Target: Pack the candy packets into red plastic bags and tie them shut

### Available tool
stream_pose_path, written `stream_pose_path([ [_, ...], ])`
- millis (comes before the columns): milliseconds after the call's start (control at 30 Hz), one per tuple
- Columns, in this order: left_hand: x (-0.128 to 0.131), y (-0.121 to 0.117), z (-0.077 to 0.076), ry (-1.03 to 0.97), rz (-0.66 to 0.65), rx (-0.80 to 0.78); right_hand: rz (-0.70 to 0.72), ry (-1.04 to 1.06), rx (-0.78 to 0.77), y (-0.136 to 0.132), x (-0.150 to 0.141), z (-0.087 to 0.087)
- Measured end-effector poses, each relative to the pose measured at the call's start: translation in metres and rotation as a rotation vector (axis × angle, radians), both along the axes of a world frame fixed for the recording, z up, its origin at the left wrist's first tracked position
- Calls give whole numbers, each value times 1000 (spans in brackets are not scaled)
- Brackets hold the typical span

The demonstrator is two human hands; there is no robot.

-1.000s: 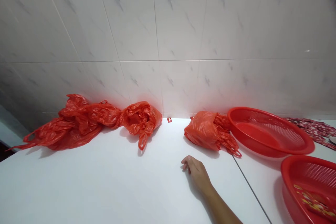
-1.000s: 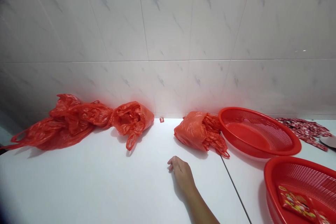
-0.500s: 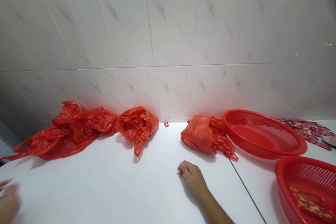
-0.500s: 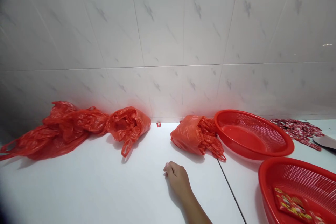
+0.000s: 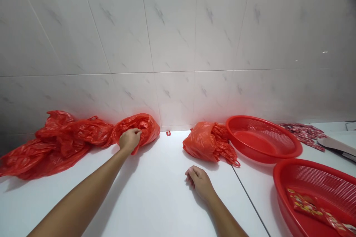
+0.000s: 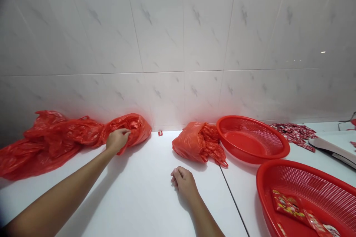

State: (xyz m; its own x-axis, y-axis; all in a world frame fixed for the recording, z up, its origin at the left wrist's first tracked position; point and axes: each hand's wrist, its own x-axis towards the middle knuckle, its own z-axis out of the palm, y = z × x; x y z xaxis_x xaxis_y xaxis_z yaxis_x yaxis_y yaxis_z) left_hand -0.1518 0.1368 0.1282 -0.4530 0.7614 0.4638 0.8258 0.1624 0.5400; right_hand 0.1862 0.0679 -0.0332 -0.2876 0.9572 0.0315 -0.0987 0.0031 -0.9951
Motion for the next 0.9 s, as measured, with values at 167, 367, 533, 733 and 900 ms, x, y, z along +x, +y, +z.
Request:
stream_pose_path([
  [167,-24,14,37,70,205,67,30,-57,5,-1,-1,5],
  [367,-39,19,40,117,30,-206,32,-90,12,-1,-1,6],
  [533,-30,7,11,77,-236,-581,27,-98,18,0,-1,6],
  [733,-15,-12,0,-3,-457,-888,27,-84,22,2,-1,3],
  [900,-20,6,13,91,-412,-730,27,-87,8,2,-1,6],
])
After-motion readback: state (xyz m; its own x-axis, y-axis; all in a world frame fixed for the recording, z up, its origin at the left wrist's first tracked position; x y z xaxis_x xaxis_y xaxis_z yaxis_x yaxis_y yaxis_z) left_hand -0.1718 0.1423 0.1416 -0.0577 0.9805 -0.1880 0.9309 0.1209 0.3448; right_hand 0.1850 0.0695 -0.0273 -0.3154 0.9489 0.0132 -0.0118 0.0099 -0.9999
